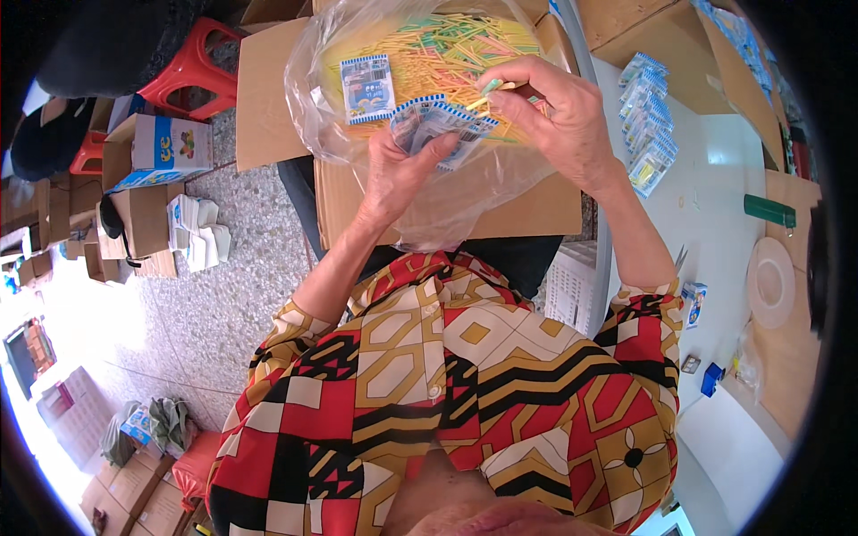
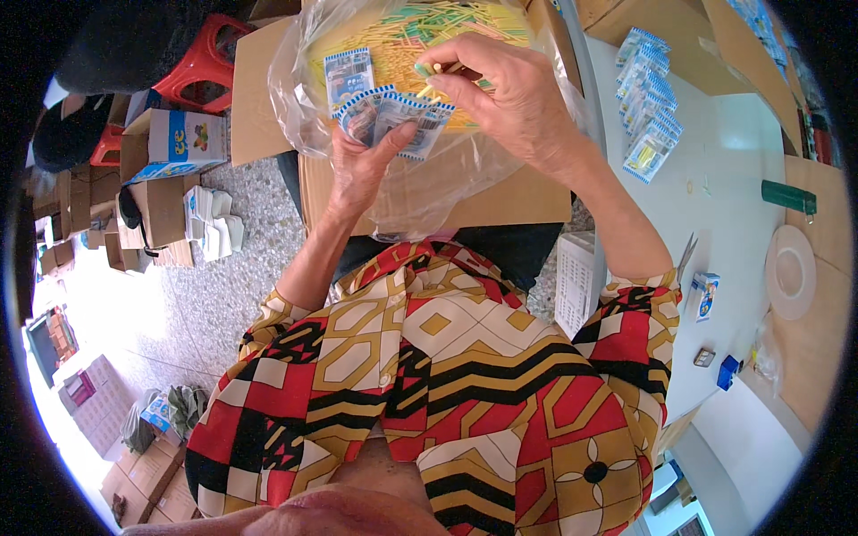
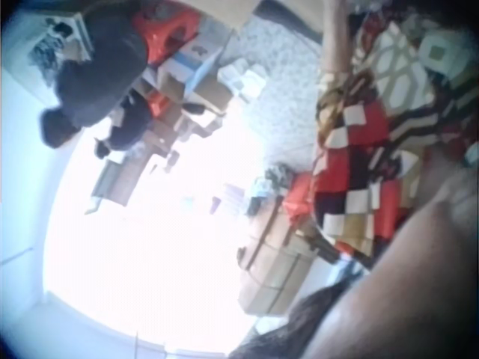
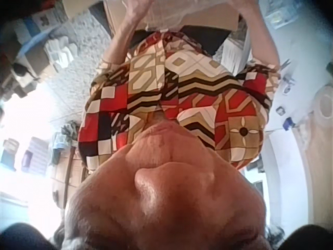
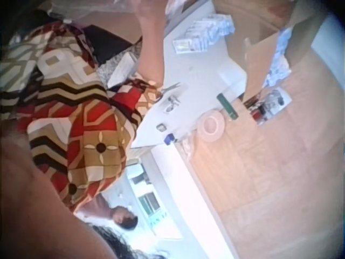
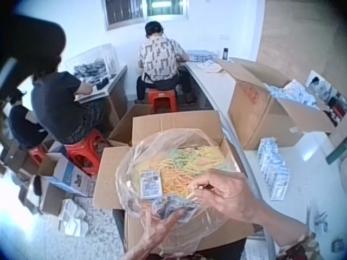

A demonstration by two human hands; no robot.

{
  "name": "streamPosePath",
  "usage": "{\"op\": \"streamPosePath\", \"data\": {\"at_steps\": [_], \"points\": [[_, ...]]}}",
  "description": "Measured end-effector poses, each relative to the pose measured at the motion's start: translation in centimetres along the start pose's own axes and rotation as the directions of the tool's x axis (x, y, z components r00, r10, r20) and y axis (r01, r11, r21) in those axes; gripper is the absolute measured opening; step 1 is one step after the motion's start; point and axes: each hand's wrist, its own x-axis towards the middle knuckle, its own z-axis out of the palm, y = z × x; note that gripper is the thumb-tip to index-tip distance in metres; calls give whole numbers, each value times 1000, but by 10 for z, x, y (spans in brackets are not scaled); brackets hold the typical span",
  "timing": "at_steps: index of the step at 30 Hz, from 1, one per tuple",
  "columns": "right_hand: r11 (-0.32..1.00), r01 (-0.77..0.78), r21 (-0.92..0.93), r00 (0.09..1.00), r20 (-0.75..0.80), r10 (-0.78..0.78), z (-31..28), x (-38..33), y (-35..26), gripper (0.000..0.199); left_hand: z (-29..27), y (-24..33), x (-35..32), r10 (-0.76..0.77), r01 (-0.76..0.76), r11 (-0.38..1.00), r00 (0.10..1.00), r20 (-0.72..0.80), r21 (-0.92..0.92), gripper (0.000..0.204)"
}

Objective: Packing small yellow sticks into plastic bags and organizing them in a box.

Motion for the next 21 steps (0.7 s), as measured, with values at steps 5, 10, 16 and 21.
{"op": "streamPosePath", "data": {"at_steps": [5,10,16,21], "points": [[1000,-5,-6,999,50,5,2,-2,-3,15,0,-1,1,-17,17,1000,1000,20,24,22],[977,-178,120,977,138,161,4,-3,-7,13,5,0,2,-29,29,1000,999,25,10,21],[892,-320,320,946,150,286,2,-7,8,13,8,1,3,-48,49,998,999,17,-45,22],[853,-378,361,925,177,336,8,-10,11,13,9,2,3,-43,44,998,999,25,-35,22]]}}
